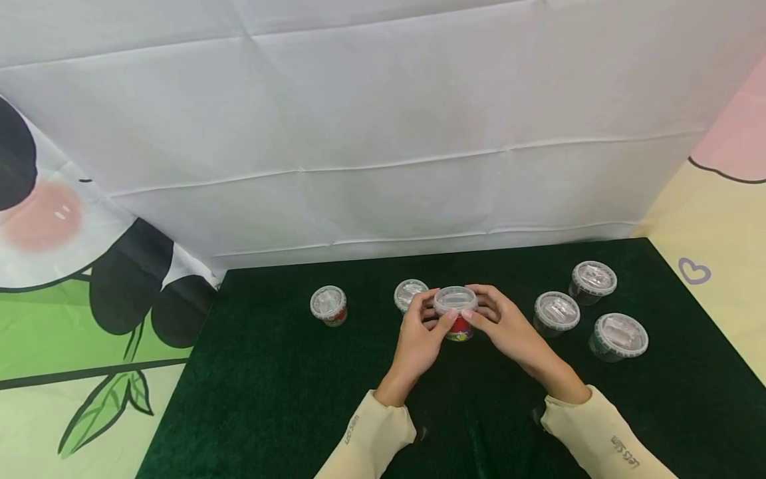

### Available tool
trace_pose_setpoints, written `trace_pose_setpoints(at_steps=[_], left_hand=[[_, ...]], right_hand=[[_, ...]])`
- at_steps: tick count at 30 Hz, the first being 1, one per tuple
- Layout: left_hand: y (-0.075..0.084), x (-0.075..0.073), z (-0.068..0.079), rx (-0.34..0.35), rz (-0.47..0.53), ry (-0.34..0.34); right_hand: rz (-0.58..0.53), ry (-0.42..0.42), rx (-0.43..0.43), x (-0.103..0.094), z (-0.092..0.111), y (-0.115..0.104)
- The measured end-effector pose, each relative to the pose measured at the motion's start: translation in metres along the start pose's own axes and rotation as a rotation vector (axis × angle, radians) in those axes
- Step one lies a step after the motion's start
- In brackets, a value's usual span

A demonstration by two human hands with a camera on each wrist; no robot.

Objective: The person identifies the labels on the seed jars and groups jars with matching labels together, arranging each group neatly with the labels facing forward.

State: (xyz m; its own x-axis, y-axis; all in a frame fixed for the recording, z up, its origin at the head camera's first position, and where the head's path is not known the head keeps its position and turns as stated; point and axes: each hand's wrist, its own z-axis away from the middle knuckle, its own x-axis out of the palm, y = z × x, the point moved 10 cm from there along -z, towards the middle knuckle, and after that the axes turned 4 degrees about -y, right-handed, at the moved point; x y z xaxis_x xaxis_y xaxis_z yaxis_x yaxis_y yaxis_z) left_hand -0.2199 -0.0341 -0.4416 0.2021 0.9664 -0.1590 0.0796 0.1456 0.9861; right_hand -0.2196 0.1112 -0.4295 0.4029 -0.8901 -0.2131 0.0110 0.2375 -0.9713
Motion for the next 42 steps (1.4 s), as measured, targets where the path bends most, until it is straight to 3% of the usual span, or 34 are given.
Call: trace_pose_setpoints(at_steps=[5,9,21,27,36,42], left_hand=[[0.000,-0.003,0.002,0.008,-0.016,0.053],[0.000,-0.002,0.003,0.014,-0.037,0.055],[-0.011,-0.003,0.004,-0.105,0.028,-0.098],[-0.012,-0.001,0.008,-0.112,0.062,-0.177],[-0.007,-0.018,0.011,-0.082,0.058,-0.046],[-0.004,-0.021,0.017,-0.060,0.021,0.021]], right_hand=[[-0.025,0.035,0.008,0.004,0.000,0.000],[-0.047,0.025,0.026,0.006,0.000,0.003],[-0.220,-0.121,0.034,0.008,0.002,0.011],[-0.238,-0.162,0.012,0.015,0.002,0.009],[-0.141,-0.060,0.020,0.020,-0.001,0.007],[-0.105,-0.035,0.037,0.030,0.000,0.008]])
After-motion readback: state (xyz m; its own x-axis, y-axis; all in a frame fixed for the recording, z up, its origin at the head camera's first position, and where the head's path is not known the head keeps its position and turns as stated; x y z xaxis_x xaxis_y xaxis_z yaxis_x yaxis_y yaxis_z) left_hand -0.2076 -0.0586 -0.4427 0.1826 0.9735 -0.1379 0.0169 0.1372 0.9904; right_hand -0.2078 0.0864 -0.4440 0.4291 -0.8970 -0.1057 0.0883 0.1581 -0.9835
